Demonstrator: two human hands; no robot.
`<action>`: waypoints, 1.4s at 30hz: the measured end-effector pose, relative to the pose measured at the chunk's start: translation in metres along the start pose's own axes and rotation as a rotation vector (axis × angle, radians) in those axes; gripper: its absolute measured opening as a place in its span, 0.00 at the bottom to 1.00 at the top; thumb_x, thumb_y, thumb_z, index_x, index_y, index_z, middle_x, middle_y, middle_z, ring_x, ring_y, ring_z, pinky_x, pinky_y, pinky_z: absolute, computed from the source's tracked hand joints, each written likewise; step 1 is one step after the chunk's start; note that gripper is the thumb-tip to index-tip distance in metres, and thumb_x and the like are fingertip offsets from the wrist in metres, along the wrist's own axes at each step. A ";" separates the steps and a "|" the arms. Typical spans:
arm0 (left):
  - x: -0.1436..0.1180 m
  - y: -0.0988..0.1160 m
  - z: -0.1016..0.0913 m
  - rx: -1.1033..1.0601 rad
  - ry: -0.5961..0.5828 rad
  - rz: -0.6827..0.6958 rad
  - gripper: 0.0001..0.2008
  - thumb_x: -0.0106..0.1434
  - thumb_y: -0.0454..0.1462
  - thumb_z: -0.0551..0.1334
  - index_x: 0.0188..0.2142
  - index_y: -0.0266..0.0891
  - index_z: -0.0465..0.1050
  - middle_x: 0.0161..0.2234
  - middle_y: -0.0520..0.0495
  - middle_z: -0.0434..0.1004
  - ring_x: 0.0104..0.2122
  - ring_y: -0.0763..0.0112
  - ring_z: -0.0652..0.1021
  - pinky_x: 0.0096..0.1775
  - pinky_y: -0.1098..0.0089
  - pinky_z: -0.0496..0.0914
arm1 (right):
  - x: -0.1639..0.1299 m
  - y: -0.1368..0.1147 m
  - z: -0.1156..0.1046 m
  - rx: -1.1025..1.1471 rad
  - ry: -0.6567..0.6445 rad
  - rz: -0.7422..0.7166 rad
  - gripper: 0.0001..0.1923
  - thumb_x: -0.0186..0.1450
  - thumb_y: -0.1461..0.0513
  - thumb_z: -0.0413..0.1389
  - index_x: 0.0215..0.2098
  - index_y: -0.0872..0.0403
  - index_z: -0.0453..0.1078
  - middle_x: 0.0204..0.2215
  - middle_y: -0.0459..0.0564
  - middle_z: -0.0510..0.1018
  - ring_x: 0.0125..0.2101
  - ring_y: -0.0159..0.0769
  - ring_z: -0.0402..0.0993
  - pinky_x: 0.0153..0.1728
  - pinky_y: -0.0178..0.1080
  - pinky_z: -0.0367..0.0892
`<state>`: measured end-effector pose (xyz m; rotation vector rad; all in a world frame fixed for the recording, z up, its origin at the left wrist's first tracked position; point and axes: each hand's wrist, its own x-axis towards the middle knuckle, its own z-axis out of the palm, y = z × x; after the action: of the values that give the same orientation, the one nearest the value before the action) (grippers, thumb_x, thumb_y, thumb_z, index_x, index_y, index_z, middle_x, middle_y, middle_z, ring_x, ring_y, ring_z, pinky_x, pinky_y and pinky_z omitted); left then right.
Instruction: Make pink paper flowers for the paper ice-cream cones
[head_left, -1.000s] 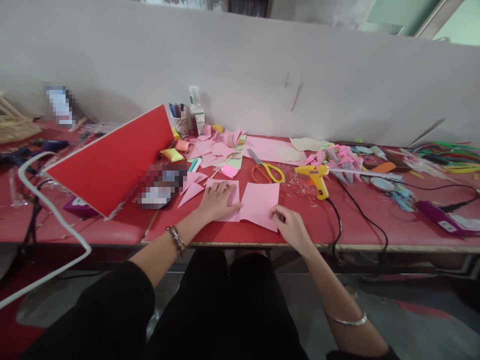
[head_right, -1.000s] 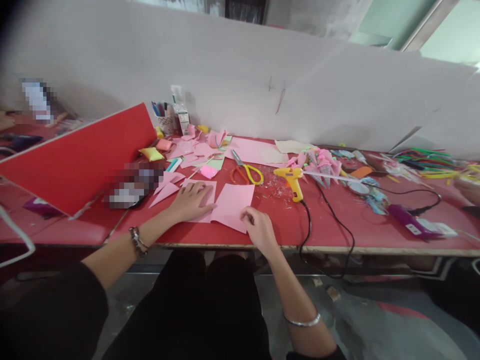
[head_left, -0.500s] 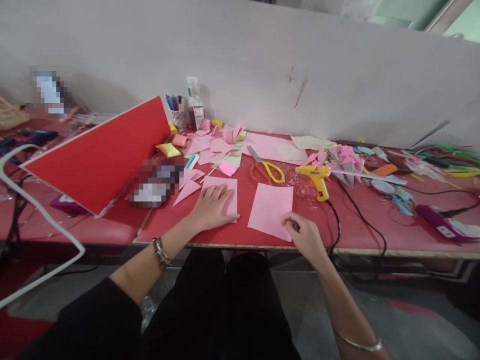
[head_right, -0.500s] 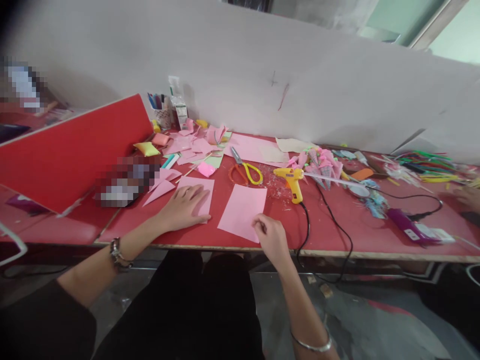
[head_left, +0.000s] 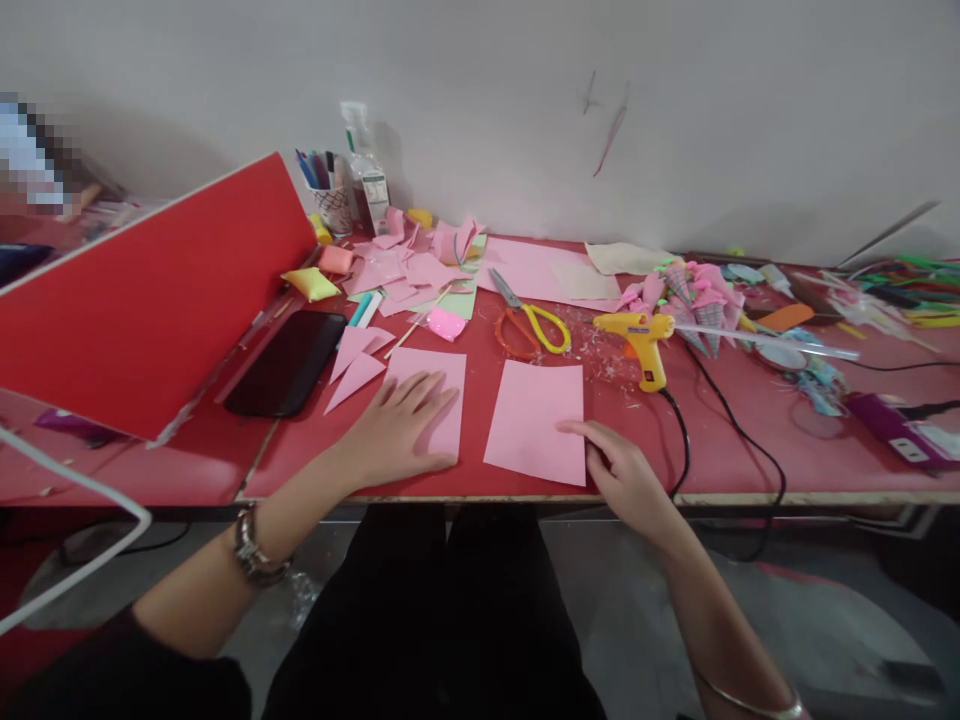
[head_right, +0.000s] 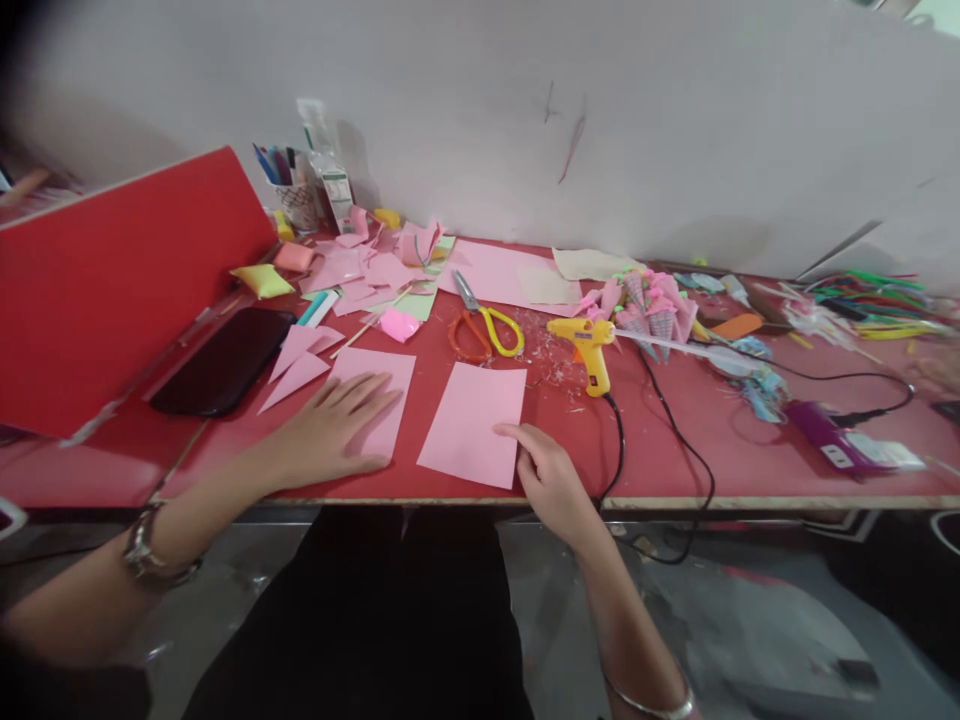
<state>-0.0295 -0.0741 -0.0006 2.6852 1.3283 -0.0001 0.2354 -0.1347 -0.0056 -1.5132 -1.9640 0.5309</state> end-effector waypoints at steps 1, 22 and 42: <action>-0.002 -0.001 -0.001 -0.006 -0.014 0.016 0.36 0.55 0.55 0.51 0.58 0.39 0.48 0.60 0.41 0.45 0.58 0.56 0.50 0.55 0.52 0.47 | 0.000 0.000 0.000 -0.009 -0.014 -0.023 0.16 0.58 0.68 0.42 0.40 0.53 0.66 0.38 0.51 0.73 0.41 0.35 0.69 0.41 0.39 0.64; 0.040 0.009 -0.010 -0.037 -0.015 0.294 0.31 0.61 0.51 0.45 0.59 0.39 0.45 0.60 0.45 0.47 0.58 0.62 0.50 0.56 0.56 0.46 | 0.024 0.005 -0.020 -0.084 -0.392 -0.065 0.13 0.60 0.66 0.46 0.31 0.47 0.72 0.52 0.49 0.61 0.53 0.40 0.56 0.53 0.51 0.48; 0.048 0.011 -0.001 -0.219 0.005 0.188 0.32 0.59 0.52 0.47 0.56 0.35 0.50 0.57 0.42 0.55 0.56 0.60 0.57 0.55 0.53 0.47 | 0.080 0.007 0.009 -0.176 -0.351 -0.312 0.13 0.62 0.61 0.46 0.20 0.56 0.61 0.20 0.46 0.67 0.25 0.30 0.61 0.30 0.35 0.54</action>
<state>0.0081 -0.0424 -0.0013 2.6111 1.0068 0.1624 0.2205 -0.0555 0.0009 -1.2371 -2.5209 0.5258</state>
